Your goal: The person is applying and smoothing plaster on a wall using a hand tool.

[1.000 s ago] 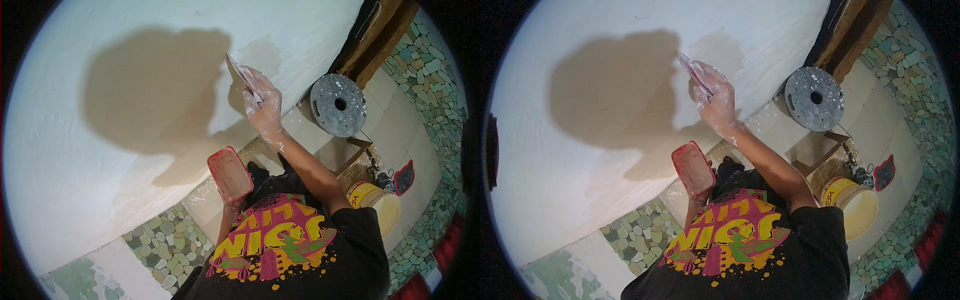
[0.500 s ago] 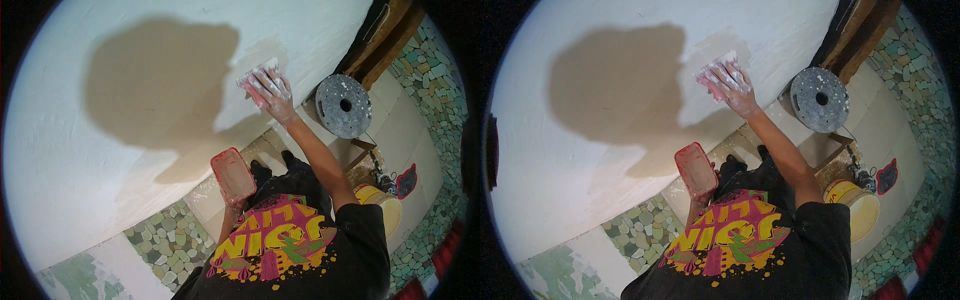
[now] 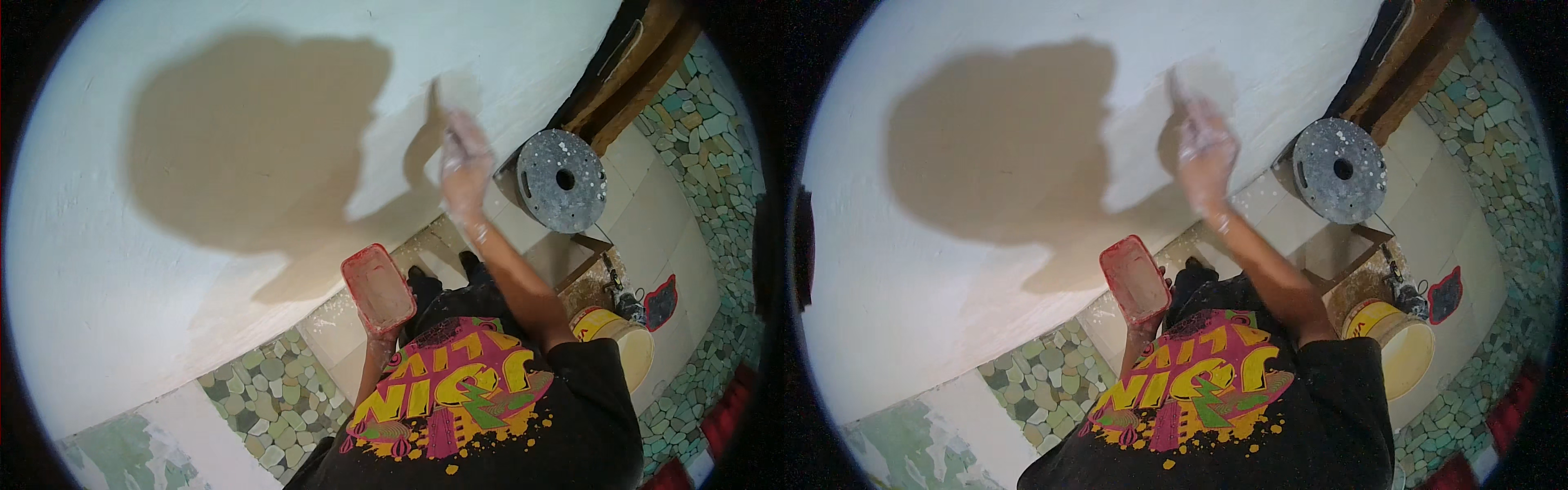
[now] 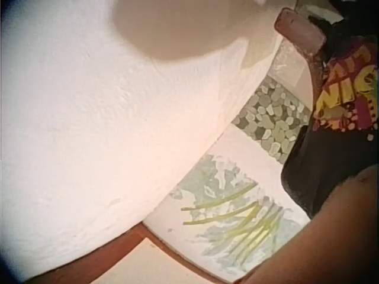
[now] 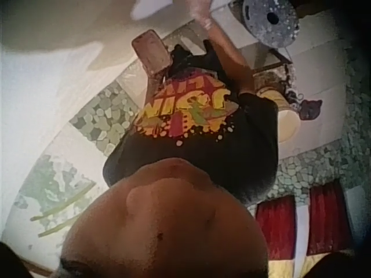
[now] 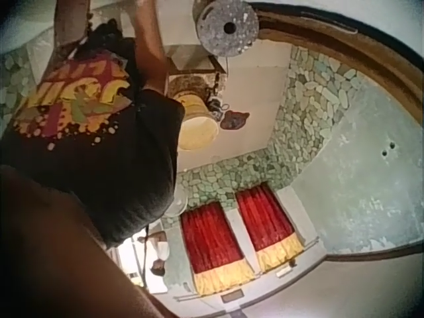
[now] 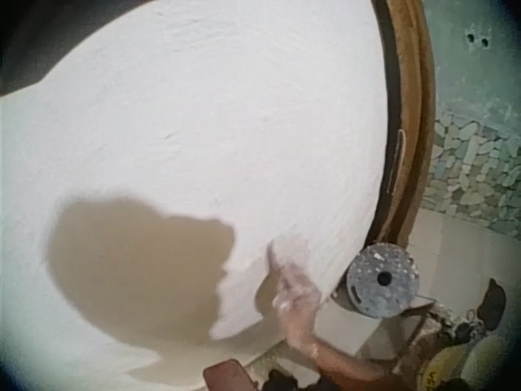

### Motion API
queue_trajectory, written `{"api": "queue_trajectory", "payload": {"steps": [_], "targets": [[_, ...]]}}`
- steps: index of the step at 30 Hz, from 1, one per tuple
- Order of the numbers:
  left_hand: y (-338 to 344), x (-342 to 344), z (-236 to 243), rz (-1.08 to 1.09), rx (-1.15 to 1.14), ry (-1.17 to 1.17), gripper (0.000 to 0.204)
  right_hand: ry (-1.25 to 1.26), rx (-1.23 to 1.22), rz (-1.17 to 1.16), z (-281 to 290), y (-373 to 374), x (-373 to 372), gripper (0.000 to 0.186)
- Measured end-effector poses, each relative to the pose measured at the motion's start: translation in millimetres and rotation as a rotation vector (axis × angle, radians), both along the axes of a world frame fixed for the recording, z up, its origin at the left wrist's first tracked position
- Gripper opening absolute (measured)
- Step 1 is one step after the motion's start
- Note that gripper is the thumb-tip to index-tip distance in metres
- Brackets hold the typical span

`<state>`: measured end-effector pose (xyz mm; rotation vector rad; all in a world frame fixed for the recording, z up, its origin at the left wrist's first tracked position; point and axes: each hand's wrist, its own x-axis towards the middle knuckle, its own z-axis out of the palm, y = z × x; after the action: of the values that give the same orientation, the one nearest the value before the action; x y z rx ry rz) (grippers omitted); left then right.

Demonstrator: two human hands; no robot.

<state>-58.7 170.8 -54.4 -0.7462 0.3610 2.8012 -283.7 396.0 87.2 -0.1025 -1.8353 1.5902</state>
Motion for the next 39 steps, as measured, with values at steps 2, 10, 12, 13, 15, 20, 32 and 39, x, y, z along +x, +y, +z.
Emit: {"api": "queue_trajectory", "payload": {"steps": [2, 10, 12, 13, 15, 20, 32, 39], "targets": [[-3.5, -0.9, -2.0, -0.007, 0.03, 0.071, 0.072, -0.013, -0.373, 0.253, 32.1, -32.8, 26.9, 0.037], [8.1, -34.1, 6.7, -0.039, -0.023, 0.017, 0.067, 0.196, -0.004, 0.367, 8.3, -8.2, 26.1, 0.047], [11.4, -36.3, 10.3, -0.019, -0.052, -0.016, 0.066, 0.332, 0.18, 0.254, 10.2, 3.1, 16.5, 0.046], [14.4, -35.8, 15.4, -0.039, -0.008, 0.045, 0.065, 0.383, 0.434, 0.155, 19.1, 8.7, 12.8, 0.046], [17.4, -31.0, 17.6, -0.054, 0.035, 0.106, 0.064, 0.438, 0.824, 0.064, 21.0, 18.0, 1.7, 0.052], [12.9, -15.6, 5.6, -0.041, 0.055, 0.069, 0.065, 0.414, 0.959, 0.072, -35.7, 9.4, -17.8, 0.057], [4.0, -2.7, -6.3, -0.011, 0.013, 0.037, 0.065, 0.104, -0.044, 0.214, 25.2, 12.6, 3.7, 0.048], [3.8, -14.8, -5.0, -0.027, 0.037, 0.094, 0.064, 0.021, -0.348, 0.53, 46.0, -53.1, 42.0, 0.053]]}}
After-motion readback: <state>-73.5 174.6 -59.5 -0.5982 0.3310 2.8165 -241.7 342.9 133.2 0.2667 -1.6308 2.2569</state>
